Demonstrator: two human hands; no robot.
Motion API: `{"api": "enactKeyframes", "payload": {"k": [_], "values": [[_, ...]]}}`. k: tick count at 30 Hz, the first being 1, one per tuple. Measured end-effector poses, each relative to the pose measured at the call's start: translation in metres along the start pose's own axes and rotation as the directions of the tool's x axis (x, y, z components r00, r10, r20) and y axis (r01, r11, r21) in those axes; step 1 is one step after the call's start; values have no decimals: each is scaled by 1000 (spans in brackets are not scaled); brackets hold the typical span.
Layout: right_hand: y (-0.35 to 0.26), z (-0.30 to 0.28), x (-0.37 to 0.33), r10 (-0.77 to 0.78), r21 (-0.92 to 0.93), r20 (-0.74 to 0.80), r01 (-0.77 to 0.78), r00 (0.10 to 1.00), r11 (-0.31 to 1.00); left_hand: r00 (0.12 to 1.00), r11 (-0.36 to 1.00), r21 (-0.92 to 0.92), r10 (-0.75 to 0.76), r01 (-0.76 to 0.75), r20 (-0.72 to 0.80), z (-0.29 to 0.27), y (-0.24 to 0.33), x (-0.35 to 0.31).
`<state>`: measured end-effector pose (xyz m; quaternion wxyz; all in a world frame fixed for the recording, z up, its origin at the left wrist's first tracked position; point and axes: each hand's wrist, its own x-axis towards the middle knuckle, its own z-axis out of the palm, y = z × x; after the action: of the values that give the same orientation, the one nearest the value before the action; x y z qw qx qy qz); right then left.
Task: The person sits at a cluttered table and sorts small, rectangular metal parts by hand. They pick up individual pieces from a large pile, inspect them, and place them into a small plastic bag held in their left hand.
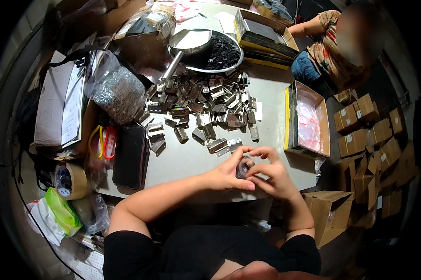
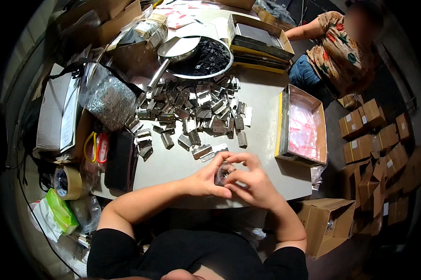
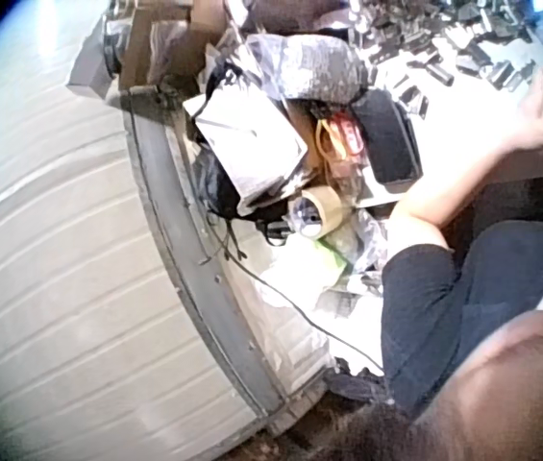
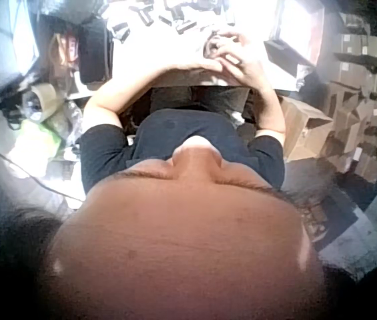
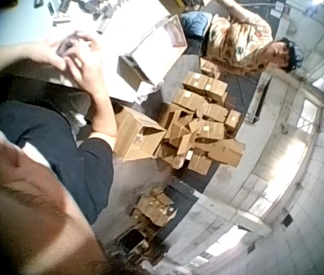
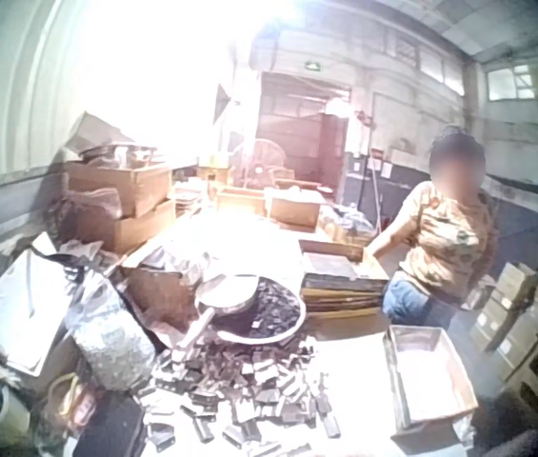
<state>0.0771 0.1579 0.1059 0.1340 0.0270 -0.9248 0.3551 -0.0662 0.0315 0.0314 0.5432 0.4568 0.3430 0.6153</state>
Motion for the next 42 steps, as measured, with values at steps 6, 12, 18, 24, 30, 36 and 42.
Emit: {"api": "enactKeyframes", "payload": {"k": [6, 12, 18, 24, 30, 36, 42], "values": [[-11, -7, 7, -12, -144, -51, 5, 999, 990, 978, 845, 528, 171, -85, -116, -7, -13, 3], [12, 0, -4, 117, 11, -77, -116, 990, 993, 954, 943, 321, 169, -84, -247, -4, -19, 2], [13, -9, -11, 257, 151, -70, -244, 964, 958, 962, 899, 437, 130, -13, -239, 1, 2, -1], [20, 3, -3, 257, 155, -65, -245, 964, 957, 930, 827, 561, 224, -24, -290, 6, 6, -3], [16, 2, -15, 239, 141, -40, -232, 970, 962, 935, 875, 484, 172, 0, -311, 4, 5, -4], [18, -14, -66, 353, 101, -133, -342, 926, 934, 910, 897, 442, 189, -8, -368, 4, -8, -1], [-16, -92, -186, 527, 3, -579, -645, 622, 764, 911, 920, 390, 201, -49, -360, 4, -14, -2]]}}
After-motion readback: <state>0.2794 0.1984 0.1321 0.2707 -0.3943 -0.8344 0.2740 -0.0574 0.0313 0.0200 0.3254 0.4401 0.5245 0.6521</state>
